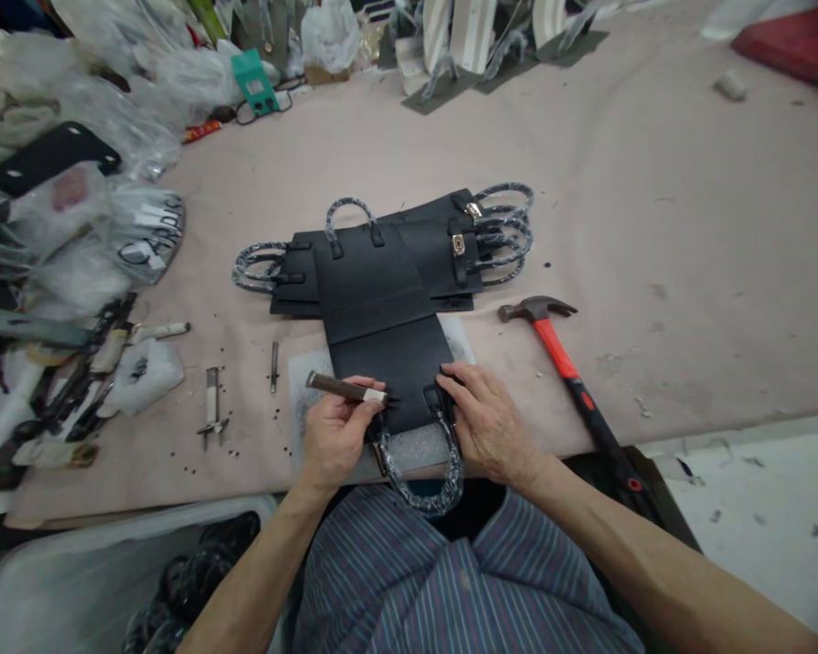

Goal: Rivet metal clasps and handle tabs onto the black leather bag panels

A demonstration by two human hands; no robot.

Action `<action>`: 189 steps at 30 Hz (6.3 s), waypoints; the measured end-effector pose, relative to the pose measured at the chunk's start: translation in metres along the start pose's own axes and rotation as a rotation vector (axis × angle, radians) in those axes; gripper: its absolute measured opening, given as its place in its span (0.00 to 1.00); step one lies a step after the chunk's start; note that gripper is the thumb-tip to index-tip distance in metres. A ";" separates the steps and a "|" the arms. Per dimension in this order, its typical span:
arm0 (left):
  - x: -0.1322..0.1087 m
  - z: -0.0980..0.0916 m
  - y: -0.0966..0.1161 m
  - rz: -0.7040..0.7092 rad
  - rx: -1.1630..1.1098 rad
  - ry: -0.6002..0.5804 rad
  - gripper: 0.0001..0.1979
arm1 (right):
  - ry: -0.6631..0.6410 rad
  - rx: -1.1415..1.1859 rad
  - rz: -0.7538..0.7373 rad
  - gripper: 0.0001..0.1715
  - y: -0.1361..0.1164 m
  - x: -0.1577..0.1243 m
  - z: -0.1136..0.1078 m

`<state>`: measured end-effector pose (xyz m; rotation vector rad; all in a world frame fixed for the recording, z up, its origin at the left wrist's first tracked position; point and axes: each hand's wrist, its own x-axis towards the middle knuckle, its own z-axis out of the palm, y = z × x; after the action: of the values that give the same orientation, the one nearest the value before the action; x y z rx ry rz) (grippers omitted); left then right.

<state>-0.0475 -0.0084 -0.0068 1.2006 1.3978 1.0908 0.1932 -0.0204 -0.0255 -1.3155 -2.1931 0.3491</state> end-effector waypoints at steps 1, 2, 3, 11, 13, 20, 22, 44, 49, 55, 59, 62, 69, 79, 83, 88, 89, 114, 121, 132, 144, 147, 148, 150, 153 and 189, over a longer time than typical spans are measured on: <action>-0.001 0.000 -0.001 0.039 0.069 0.014 0.12 | -0.002 -0.001 0.001 0.26 0.000 0.000 0.000; -0.002 0.001 -0.003 0.085 0.131 0.033 0.11 | -0.001 -0.001 0.002 0.26 0.000 0.000 0.000; -0.003 0.001 -0.004 0.133 0.185 0.050 0.09 | -0.001 0.002 0.004 0.26 0.000 0.000 0.000; -0.009 0.001 -0.009 0.439 0.285 0.055 0.05 | 0.004 0.014 0.010 0.28 0.000 0.000 0.001; -0.009 0.002 -0.008 0.433 0.306 0.050 0.05 | 0.001 0.017 0.012 0.28 0.000 0.000 0.001; -0.008 0.002 -0.008 0.478 0.335 0.040 0.04 | 0.005 0.001 0.005 0.28 -0.001 0.001 -0.001; -0.007 0.003 -0.009 0.501 0.358 0.032 0.04 | 0.004 0.004 0.004 0.27 -0.001 0.001 -0.001; -0.003 0.022 -0.002 0.567 0.437 -0.026 0.04 | 0.049 0.052 -0.033 0.27 -0.002 -0.001 -0.006; -0.005 0.025 -0.001 0.551 0.427 -0.030 0.05 | 0.223 -0.116 0.086 0.24 0.019 -0.022 -0.040; -0.007 0.023 -0.005 0.511 0.422 -0.055 0.05 | 0.082 -0.323 0.674 0.16 0.063 -0.048 -0.077; -0.006 0.023 -0.009 0.501 0.372 -0.063 0.05 | 0.004 0.308 1.073 0.05 0.059 -0.027 -0.094; -0.006 0.024 -0.010 0.489 0.337 -0.055 0.05 | -0.086 0.538 1.090 0.04 0.037 -0.004 -0.107; -0.006 0.024 -0.012 0.478 0.329 -0.052 0.05 | 0.096 0.379 0.580 0.21 -0.052 0.014 -0.133; -0.005 0.024 -0.013 0.462 0.332 -0.058 0.04 | 0.100 -0.221 -0.151 0.14 -0.102 0.030 -0.168; -0.004 0.024 -0.015 0.463 0.353 -0.070 0.04 | 0.182 -0.245 -0.202 0.14 -0.102 0.023 -0.163; -0.005 0.023 -0.014 0.479 0.375 -0.076 0.04 | -0.027 -0.310 -0.142 0.16 -0.090 0.016 -0.163; -0.005 0.022 -0.013 0.485 0.375 -0.077 0.04 | 0.011 -0.277 -0.069 0.17 -0.086 0.015 -0.163; -0.002 0.012 0.006 0.436 0.359 -0.138 0.07 | 0.050 -0.065 0.062 0.19 0.000 0.004 -0.039; -0.007 0.011 -0.007 0.621 0.351 -0.130 0.05 | 0.020 0.039 0.097 0.18 -0.007 0.011 -0.008; -0.005 0.009 -0.011 0.442 0.283 -0.053 0.05 | -0.010 0.071 0.119 0.20 -0.001 0.011 -0.006; -0.010 0.005 -0.013 0.596 0.335 -0.193 0.07 | -0.023 0.059 0.125 0.21 -0.002 0.010 -0.006; -0.008 0.010 -0.013 0.393 0.183 0.063 0.05 | -0.019 0.063 0.119 0.21 0.000 0.009 -0.004; -0.007 0.012 -0.012 0.344 0.136 0.106 0.06 | -0.017 0.062 0.119 0.21 0.000 0.009 -0.004; -0.005 0.014 -0.009 0.320 0.094 0.099 0.06 | -0.018 0.056 0.121 0.21 0.000 0.009 -0.004; -0.005 0.017 -0.008 0.372 0.140 0.013 0.05 | -0.021 0.044 0.126 0.21 -0.001 0.009 -0.004; 0.001 0.031 0.008 0.539 0.523 -0.057 0.06 | 0.033 0.045 0.087 0.18 -0.005 0.011 -0.009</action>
<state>-0.0160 -0.0055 -0.0032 2.0577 1.3948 1.0568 0.1905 -0.0141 -0.0120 -1.3858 -2.0936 0.4049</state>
